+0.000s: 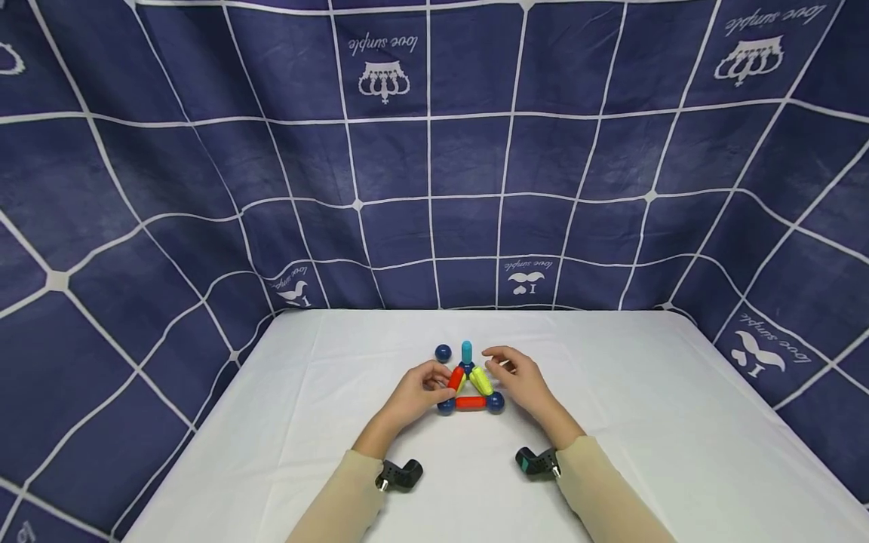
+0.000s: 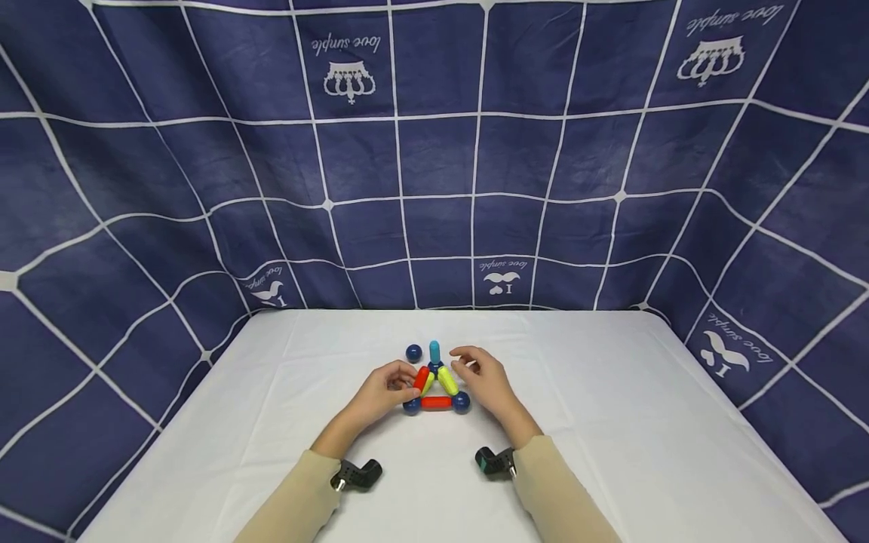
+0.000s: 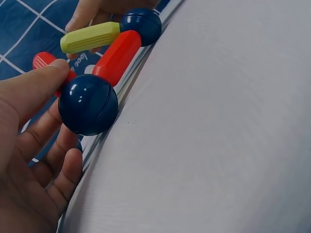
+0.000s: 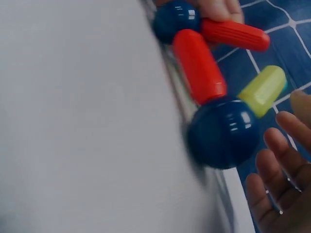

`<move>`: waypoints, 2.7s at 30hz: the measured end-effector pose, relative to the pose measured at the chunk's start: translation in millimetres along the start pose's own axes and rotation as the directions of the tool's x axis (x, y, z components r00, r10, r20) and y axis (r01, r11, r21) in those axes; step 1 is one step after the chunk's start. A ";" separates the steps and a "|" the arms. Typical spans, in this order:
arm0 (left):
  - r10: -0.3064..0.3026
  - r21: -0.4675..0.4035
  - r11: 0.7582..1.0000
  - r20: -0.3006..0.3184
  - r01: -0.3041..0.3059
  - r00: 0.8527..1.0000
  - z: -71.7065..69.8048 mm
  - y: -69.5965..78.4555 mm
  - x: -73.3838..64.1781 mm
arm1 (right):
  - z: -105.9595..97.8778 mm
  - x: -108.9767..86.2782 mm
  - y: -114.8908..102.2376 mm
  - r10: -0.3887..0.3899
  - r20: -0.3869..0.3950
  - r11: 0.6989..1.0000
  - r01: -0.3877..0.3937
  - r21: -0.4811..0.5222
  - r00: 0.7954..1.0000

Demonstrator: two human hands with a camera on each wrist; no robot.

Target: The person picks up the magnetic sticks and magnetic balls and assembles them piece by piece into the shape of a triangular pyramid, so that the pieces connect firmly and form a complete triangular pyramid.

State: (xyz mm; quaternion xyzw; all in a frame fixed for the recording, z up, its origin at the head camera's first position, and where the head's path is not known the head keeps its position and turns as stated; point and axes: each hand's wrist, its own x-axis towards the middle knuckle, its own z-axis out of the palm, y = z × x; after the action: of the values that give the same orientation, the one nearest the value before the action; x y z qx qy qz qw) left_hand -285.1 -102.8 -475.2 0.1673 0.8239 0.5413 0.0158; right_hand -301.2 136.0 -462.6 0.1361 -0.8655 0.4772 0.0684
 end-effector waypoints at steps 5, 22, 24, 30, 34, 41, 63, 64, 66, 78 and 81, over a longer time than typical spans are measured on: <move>-0.013 -0.014 1.000 0.001 0.013 1.000 0.9 -3.1 1.7 | -4.6 20.4 -6.9 0.056 0.055 0.998 -0.058 0.026 0.997; -0.042 -0.025 0.999 0.013 0.042 0.999 2.1 -6.0 4.1 | -0.9 43.3 -22.9 0.022 0.144 1.000 -0.021 -0.006 0.989; -0.047 -0.030 0.998 0.014 0.048 0.999 1.8 -6.5 3.6 | -0.8 41.7 -23.8 0.020 0.152 1.000 -0.019 -0.009 0.988; -0.031 -0.042 0.999 0.018 0.031 0.999 1.3 -8.0 1.2 | 0.8 35.0 -28.0 0.020 0.169 1.000 -0.019 -0.005 0.985; -0.021 -0.047 0.999 0.020 0.021 1.000 1.3 -7.1 1.1 | 1.6 31.7 -28.2 0.015 0.172 1.000 -0.014 -0.007 0.985; -0.017 -0.051 0.999 0.015 0.017 1.000 1.1 -0.5 1.2 | 1.2 27.3 -26.2 -0.001 0.172 1.000 -0.002 0.018 0.985; -0.041 -0.053 0.998 0.028 0.042 0.999 2.4 -8.5 2.8 | -2.7 3.6 -10.7 0.029 0.092 1.000 -0.030 0.007 0.995; -0.041 -0.055 0.998 0.030 0.043 0.999 2.9 -8.4 2.6 | -4.0 0.7 -8.4 0.036 0.094 0.999 -0.037 0.005 0.995; -0.040 -0.056 0.998 0.032 0.042 0.999 3.9 -8.5 2.3 | -6.7 -5.2 -3.0 0.053 0.103 0.999 -0.054 0.007 0.993; -0.039 -0.049 0.998 0.025 0.041 0.999 5.0 -8.3 2.4 | -13.5 -24.4 25.2 0.019 0.186 0.999 -0.027 0.043 0.982; -0.048 -0.039 0.998 0.016 0.049 0.999 3.3 -7.7 2.2 | -10.1 -24.4 22.6 0.028 0.186 0.999 -0.033 0.028 0.982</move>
State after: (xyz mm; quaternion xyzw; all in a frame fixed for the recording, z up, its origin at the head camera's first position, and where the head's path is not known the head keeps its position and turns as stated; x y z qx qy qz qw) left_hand -288.5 -102.0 -483.1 0.1510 0.8167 0.5556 0.0384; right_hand -284.9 160.1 -481.5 0.1678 -0.8626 0.4767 -0.0220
